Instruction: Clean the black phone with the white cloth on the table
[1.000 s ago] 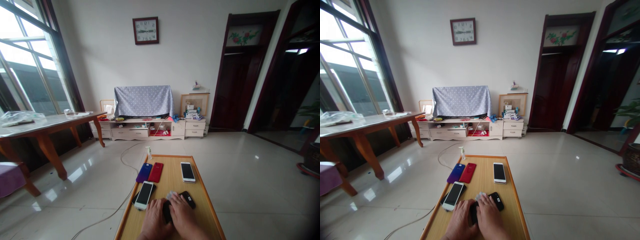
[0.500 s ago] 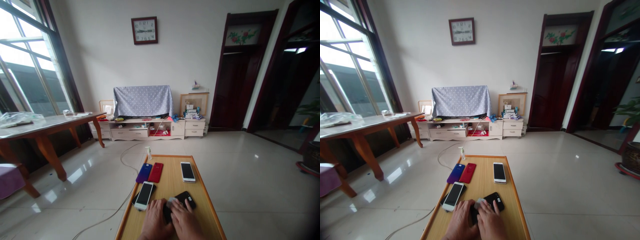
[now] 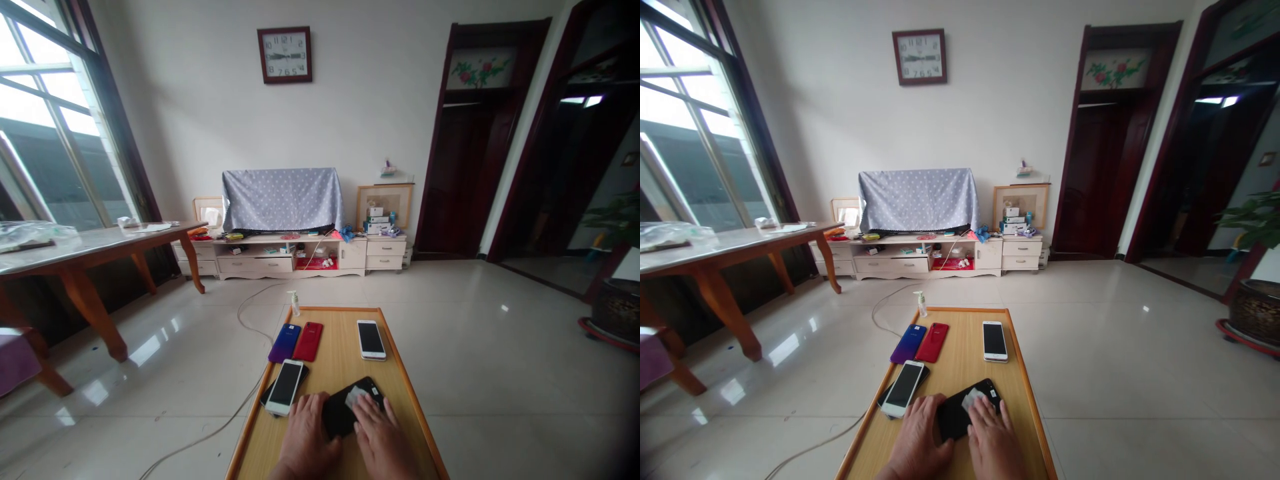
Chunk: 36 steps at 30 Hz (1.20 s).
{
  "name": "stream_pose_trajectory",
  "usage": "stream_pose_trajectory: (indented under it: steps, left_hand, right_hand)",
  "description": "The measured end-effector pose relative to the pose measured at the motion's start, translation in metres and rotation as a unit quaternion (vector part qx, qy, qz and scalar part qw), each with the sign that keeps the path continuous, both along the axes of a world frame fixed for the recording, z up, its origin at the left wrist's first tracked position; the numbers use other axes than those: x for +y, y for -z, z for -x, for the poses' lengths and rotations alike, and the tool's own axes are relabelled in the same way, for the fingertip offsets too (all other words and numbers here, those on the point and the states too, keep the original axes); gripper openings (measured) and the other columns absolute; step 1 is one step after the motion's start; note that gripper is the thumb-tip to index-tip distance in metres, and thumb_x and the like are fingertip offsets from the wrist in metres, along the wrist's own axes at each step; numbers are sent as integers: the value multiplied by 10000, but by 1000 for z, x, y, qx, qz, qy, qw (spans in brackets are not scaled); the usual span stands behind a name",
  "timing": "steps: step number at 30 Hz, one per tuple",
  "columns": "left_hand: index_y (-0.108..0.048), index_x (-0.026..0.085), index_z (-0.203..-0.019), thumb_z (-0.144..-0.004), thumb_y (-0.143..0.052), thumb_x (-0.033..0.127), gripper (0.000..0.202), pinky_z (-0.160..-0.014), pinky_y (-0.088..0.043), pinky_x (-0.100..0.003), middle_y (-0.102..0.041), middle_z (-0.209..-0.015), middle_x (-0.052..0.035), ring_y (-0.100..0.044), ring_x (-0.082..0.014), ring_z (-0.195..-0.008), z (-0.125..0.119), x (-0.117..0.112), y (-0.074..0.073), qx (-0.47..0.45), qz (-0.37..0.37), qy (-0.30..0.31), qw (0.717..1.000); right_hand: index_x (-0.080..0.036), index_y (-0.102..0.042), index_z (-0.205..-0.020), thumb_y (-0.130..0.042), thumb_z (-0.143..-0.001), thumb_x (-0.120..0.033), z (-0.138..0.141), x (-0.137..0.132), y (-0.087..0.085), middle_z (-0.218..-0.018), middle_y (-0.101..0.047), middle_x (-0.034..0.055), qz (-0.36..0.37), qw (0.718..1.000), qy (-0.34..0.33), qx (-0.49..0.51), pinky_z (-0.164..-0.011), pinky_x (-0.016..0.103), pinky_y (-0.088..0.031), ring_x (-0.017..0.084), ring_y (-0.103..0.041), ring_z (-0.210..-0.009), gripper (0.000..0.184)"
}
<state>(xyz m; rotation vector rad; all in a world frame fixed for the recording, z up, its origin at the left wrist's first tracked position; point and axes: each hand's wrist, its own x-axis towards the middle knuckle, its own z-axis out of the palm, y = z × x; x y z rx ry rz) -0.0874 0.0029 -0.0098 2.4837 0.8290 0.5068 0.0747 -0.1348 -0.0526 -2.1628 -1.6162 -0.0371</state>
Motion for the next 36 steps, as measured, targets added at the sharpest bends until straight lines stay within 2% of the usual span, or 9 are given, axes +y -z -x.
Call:
stream_pose_trajectory:
  steps: [4, 9, 11, 15, 17, 23, 29, 33, 36]
  left_hand:
    - [-574, 235, -1238, -600, -665, 265, 645, -1087, -332, -407, -650, -1211, -79, -531, -281, -1176, 0, 0, 0, -4, -4, 3, 1000]
    - [-579, 241, -1197, -641, -661, 287, 564, -1051, -363, -403, -667, -1153, -66, -551, -273, -1132, 0, 0, 2, -20, -6, 4, 1000]
    - [-577, 239, -1203, -650, -663, 296, 563, -1050, -364, -402, -667, -1162, -69, -551, -274, -1137, 1, 0, 2, -21, -9, 6, 1000]
    - [-566, 228, -1241, -616, -655, 256, 632, -1091, -336, -408, -653, -1229, -83, -538, -277, -1183, 1, 0, 1, -11, -13, 5, 1000]
    - [-565, 231, -1242, -616, -647, 253, 632, -1098, -330, -404, -654, -1230, -80, -538, -273, -1185, 1, 0, 1, -10, -13, 5, 1000]
    - [-574, 236, -1214, -632, -660, 294, 591, -1067, -351, -391, -665, -1174, -66, -550, -267, -1145, 1, 1, 6, -16, -9, 5, 1000]
    - [-571, 243, -1227, -608, -651, 255, 625, -1063, -344, -394, -656, -1190, -67, -540, -267, -1154, 2, 1, 4, -18, -4, 8, 1000]
    - [-579, 236, -1217, -625, -657, 278, 599, -1057, -343, -400, -662, -1177, -70, -541, -272, -1145, 2, 1, 3, -22, -2, 7, 1000]
    - [-583, 230, -1215, -628, -669, 288, 595, -1058, -338, -398, -662, -1172, -66, -538, -268, -1145, 2, 1, 2, -21, 2, 8, 1000]
  right_hand:
    - [-222, -565, -1450, -386, -1025, -329, -7, -3, -1, -1519, -494, 90, 8, 994, 110, -17, -1194, 614, -310, 324, -440, -1431, 474]
    - [-257, -589, -1426, -461, -985, -277, 19, 4, 7, -1496, -522, 47, 25, 999, -38, -16, -1177, 512, -393, 286, -494, -1396, 460]
    - [-276, -589, -1423, -455, -994, -285, 18, 4, 5, -1487, -536, 34, 23, 998, -51, -17, -1190, 519, -371, 277, -503, -1390, 450]
    - [-245, -591, -1424, -378, -1025, -298, 3, 4, -4, -1500, -522, 66, 11, 997, 77, -25, -1208, 591, -301, 299, -474, -1411, 456]
    - [-216, -589, -1428, -389, -1018, -301, 5, 6, -4, -1500, -519, 93, 13, 994, 104, -26, -1205, 590, -305, 312, -467, -1415, 463]
    - [-256, -585, -1430, -441, -1001, -285, 22, 14, 7, -1501, -525, 45, 23, 999, -29, 7, -1208, 514, -330, 272, -478, -1412, 453]
    - [-214, -560, -1453, -366, -1013, -270, 0, 15, -4, -1532, -488, 88, 16, 994, 111, -7, -1235, 596, -204, 295, -409, -1457, 484]
    - [-209, -526, -1482, -409, -984, -228, 19, 17, -3, -1552, -460, 76, 49, 998, 18, 21, -1231, 500, -283, 268, -399, -1463, 512]
    - [-264, -516, -1487, -405, -984, -219, 20, 18, -6, -1553, -463, 35, 52, 998, -28, 24, -1243, 512, -248, 246, -403, -1462, 518]
